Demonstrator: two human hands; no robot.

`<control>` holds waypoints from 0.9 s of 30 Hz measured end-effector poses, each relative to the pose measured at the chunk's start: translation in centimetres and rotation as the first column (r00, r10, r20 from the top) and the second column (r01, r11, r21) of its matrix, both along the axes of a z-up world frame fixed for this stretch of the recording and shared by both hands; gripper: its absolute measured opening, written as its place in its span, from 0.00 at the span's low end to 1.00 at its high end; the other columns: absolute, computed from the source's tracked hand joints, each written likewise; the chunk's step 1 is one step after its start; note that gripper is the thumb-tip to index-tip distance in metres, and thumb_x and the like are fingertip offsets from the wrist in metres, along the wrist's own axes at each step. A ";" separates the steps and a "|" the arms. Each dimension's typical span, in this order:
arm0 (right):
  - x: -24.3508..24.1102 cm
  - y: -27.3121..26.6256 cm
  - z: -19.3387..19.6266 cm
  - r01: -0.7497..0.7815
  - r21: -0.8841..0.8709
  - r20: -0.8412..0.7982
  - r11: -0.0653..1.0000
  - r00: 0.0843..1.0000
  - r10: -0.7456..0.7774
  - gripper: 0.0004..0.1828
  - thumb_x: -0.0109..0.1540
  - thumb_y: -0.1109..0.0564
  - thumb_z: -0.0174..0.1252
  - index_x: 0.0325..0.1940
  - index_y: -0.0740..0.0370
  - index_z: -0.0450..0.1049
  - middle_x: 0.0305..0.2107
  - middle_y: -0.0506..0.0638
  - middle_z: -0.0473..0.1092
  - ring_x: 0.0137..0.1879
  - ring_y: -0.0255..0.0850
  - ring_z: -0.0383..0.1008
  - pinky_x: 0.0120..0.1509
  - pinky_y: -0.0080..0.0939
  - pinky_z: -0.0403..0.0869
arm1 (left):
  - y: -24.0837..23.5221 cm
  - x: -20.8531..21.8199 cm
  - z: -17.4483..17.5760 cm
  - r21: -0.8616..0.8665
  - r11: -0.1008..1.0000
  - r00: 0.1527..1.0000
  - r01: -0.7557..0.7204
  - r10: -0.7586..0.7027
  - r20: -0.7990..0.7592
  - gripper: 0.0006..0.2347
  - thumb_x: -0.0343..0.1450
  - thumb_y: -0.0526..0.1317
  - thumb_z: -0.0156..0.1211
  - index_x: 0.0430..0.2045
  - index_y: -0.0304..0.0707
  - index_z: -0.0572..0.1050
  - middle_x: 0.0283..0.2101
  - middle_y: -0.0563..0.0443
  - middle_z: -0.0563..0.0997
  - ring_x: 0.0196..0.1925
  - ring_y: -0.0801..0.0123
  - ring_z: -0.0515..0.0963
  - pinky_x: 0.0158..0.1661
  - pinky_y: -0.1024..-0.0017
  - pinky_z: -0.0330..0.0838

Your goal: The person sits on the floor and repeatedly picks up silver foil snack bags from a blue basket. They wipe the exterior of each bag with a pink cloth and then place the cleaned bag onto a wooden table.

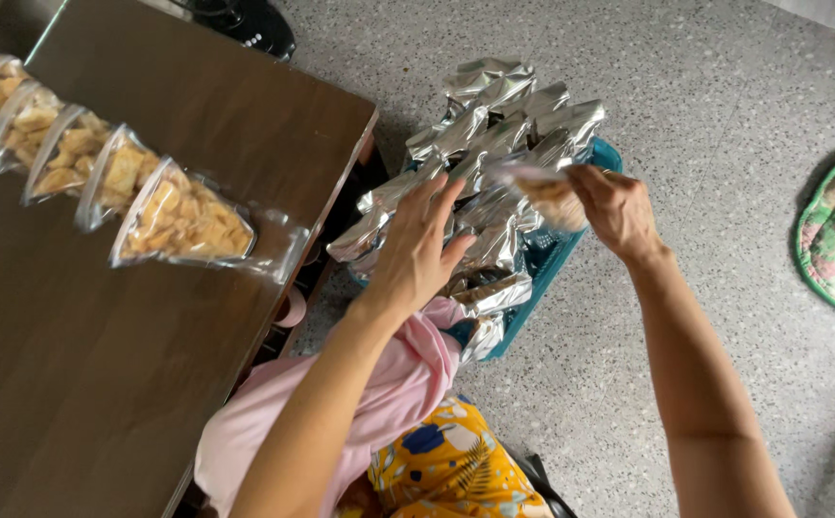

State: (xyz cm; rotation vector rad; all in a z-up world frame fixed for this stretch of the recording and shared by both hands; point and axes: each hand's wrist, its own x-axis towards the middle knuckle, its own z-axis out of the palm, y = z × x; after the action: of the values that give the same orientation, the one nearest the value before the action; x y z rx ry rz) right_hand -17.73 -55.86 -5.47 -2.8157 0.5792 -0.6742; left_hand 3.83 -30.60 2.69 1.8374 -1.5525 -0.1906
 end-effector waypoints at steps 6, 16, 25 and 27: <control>2.9 10.6 12.1 -0.576 -0.055 0.143 0.816 0.804 0.577 0.16 0.64 0.72 0.52 0.52 0.61 0.76 0.45 0.57 0.80 0.41 0.43 0.82 0.33 0.32 0.80 | 4.1 1.4 6.5 0.269 0.924 0.962 0.271 -0.254 -0.096 0.33 0.67 0.52 0.66 0.64 0.37 0.62 0.61 0.31 0.72 0.60 0.44 0.74 0.56 0.52 0.70; 8.3 17.6 5.2 -0.274 0.714 0.126 0.645 0.956 0.267 0.26 0.72 0.38 0.46 0.60 0.60 0.73 0.40 0.51 0.80 0.42 0.40 0.84 0.46 0.44 0.84 | 23.2 1.4 7.1 0.514 0.836 0.946 -0.191 0.296 -0.131 0.14 0.79 0.43 0.42 0.51 0.43 0.77 0.35 0.36 0.84 0.36 0.48 0.83 0.42 0.53 0.74; 14.1 23.8 -22.7 0.185 0.748 -0.371 0.637 0.913 0.170 0.32 0.65 0.31 0.54 0.59 0.57 0.75 0.43 0.59 0.80 0.48 0.49 0.81 0.54 0.48 0.78 | 35.4 2.2 4.4 0.331 0.699 0.503 -0.634 0.697 -0.510 0.18 0.78 0.49 0.49 0.52 0.32 0.76 0.41 0.49 0.83 0.43 0.74 0.78 0.46 0.74 0.71; 15.6 24.2 -22.9 0.217 0.699 -0.397 0.681 0.910 0.117 0.34 0.63 0.30 0.57 0.60 0.57 0.75 0.44 0.61 0.79 0.50 0.52 0.80 0.57 0.49 0.77 | 35.9 1.5 3.3 0.317 0.700 0.458 -0.640 0.679 -0.574 0.19 0.78 0.49 0.50 0.52 0.31 0.76 0.43 0.50 0.83 0.45 0.74 0.77 0.47 0.74 0.71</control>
State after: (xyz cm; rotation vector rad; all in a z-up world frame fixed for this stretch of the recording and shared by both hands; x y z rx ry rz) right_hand -2.12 -31.69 -28.34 -2.1408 0.7814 0.1794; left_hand 5.35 5.31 6.03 1.9718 -0.2672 -0.4555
